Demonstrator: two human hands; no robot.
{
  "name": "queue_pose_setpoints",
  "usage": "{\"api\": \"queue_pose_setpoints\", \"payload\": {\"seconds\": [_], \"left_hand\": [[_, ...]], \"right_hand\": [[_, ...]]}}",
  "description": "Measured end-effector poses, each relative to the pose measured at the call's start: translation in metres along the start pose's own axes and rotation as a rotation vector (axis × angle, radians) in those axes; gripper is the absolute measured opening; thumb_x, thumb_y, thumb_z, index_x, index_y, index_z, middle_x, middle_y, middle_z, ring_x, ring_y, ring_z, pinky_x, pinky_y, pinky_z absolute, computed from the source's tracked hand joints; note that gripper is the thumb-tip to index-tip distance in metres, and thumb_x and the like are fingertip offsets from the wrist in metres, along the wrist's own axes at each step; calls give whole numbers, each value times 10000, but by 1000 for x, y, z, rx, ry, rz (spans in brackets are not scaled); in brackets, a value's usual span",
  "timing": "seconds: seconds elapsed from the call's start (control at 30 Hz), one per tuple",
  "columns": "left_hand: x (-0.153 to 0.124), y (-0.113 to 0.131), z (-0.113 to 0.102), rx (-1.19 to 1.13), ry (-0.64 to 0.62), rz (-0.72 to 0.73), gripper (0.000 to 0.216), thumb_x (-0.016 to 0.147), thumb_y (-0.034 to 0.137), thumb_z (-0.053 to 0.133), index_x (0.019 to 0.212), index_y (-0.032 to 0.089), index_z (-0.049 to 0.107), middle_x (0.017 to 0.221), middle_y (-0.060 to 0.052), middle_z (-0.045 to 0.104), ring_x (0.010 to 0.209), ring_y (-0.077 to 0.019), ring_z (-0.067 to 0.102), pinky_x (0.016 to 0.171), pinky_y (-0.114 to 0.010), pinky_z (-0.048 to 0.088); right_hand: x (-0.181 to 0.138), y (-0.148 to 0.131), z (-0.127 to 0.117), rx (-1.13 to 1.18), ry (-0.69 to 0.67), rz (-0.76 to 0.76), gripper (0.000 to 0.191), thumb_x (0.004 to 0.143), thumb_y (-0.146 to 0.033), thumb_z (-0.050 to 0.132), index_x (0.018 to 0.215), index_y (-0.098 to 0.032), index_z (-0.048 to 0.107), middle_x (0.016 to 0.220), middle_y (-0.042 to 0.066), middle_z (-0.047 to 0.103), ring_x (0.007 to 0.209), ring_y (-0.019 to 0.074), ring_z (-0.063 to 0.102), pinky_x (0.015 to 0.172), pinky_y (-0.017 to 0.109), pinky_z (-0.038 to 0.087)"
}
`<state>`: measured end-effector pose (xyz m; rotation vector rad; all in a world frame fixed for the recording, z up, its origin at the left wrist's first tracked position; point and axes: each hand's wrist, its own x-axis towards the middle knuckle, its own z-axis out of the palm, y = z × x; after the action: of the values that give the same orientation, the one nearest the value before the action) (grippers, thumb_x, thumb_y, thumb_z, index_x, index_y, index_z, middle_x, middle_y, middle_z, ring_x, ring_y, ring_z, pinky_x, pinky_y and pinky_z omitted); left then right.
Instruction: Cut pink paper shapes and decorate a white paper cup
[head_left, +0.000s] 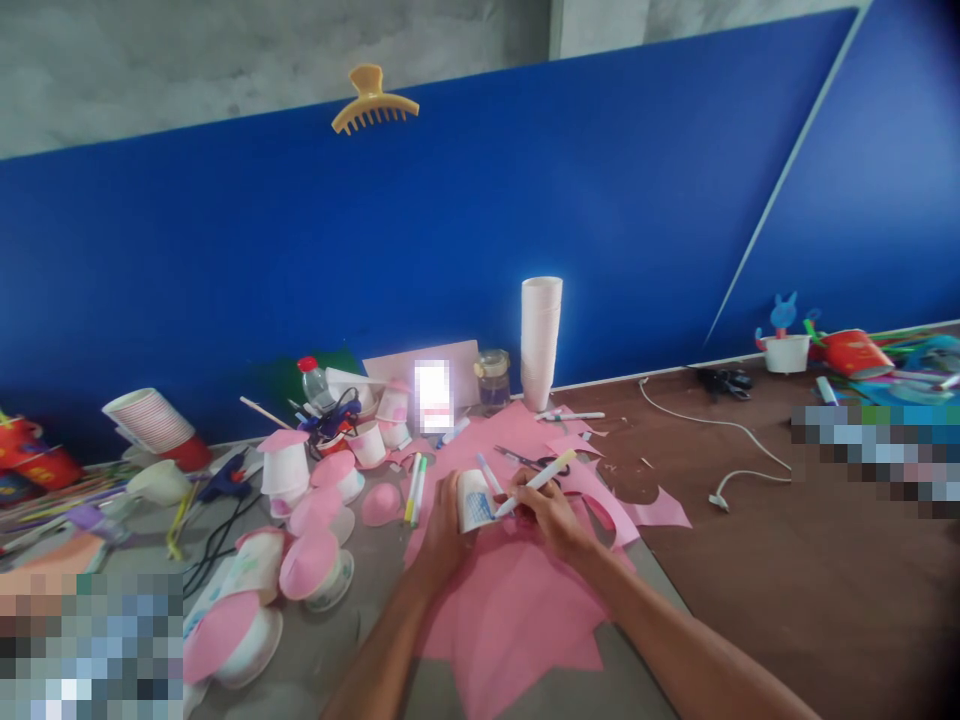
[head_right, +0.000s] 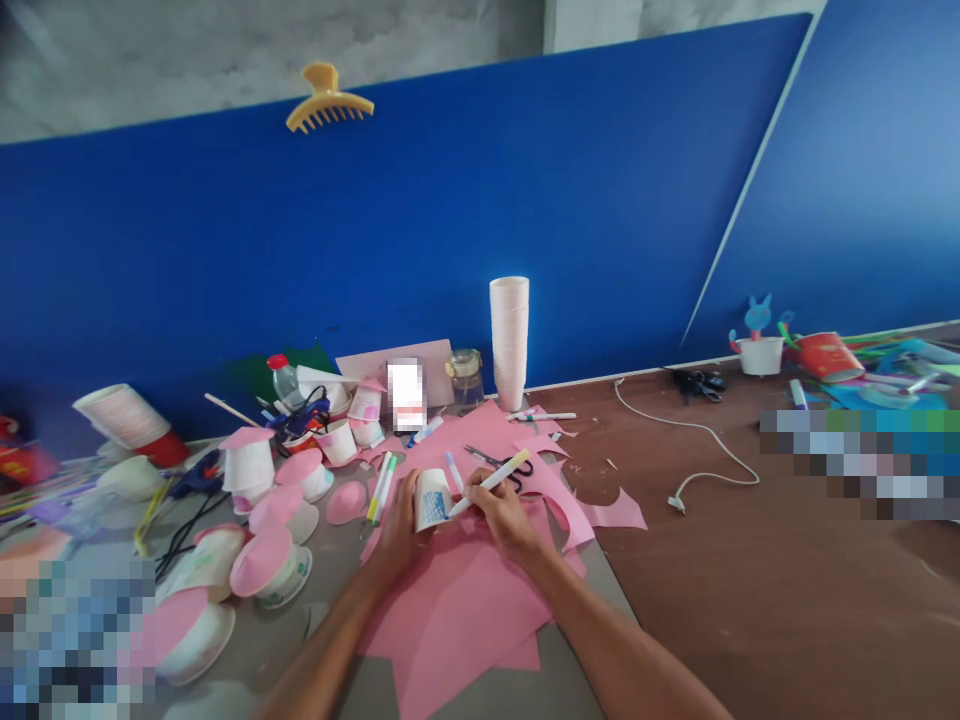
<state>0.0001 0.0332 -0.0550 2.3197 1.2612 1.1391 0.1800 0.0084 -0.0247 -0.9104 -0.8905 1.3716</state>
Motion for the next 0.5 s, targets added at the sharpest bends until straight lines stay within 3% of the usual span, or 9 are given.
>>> {"api": "queue_pose_setpoints", "payload": {"seconds": [0.27,0.5], "left_hand": [[4,10,-3,23,28,53,476,809,205,495,1256,135,349,1151,-161,507,1057,-265,525,913,-440,456],[4,6,-1,34,39,74,493,797,175,509,1262,150,346,1114,-144,523,1042,-248,531,881,-410,480]], "right_hand": [[0,-4,8,16,52,-84,223,689,-365,664,657,-187,533,519,-53,450,471,76,392,456,209,314],[-6,-12,15,-71,-47,-82,267,712,-409,625,625,-186,507,491,-42,453,465,89,404,453,218,311]]}}
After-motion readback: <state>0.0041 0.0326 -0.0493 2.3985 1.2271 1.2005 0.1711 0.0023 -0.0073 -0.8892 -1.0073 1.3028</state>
